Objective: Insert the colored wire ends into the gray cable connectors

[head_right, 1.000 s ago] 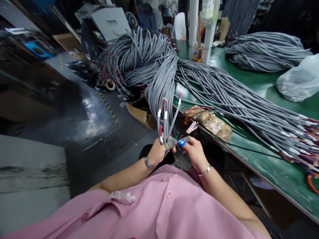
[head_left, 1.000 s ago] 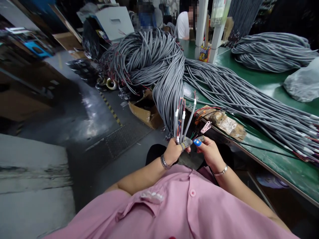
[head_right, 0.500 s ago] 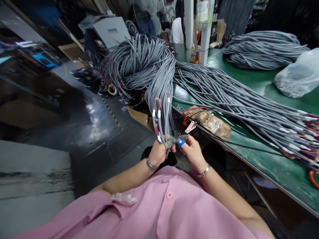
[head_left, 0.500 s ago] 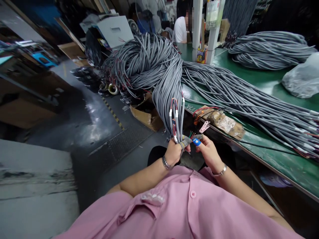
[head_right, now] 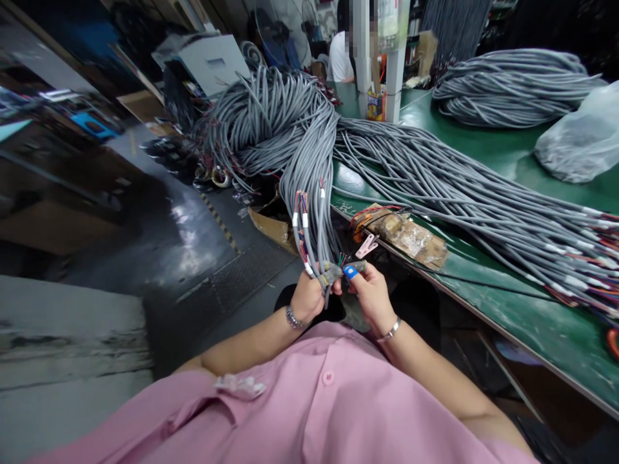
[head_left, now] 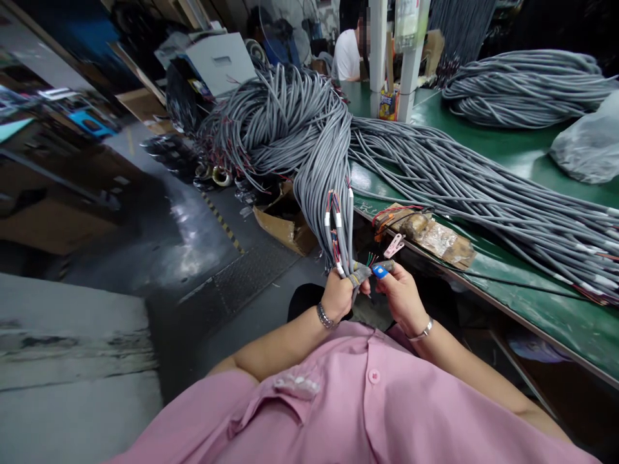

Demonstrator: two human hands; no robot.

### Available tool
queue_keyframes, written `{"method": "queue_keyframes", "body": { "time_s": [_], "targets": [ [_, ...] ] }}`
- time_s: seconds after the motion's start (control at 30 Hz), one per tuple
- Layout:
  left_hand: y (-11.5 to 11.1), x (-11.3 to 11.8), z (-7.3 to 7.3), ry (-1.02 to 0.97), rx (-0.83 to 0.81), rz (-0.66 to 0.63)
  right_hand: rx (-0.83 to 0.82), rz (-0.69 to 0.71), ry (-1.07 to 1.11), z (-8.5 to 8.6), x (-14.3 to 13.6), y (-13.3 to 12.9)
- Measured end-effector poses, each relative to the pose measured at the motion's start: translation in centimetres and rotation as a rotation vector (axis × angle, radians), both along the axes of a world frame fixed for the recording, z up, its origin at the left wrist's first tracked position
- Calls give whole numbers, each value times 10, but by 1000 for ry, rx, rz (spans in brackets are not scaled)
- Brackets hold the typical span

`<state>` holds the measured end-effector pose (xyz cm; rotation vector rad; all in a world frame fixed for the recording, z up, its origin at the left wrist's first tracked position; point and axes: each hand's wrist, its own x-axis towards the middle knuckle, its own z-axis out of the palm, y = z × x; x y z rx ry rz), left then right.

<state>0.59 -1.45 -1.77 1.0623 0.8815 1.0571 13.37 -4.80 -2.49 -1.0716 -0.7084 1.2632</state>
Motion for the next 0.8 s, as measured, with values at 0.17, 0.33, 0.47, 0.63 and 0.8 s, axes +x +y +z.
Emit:
{"method": "queue_keyframes", "body": {
  "time_s": [0.17,0.33,0.47,0.63,0.8],
  "targets": [
    [3,3,-2,-40,-43,27,11,-10,31,-1,-3,-1],
    [4,4,1,-37,-61,44,24,10,13,-2,0,-3],
    [4,2,2,-27,-53,37,20,68,54,-6,6,-6],
    [3,-5,-1,-8,-49,-21,-33,113,225,-5,20,-5],
    [-1,-14,-6,118,-2,-136,-67,275,168,8,31,0]
  ]
}}
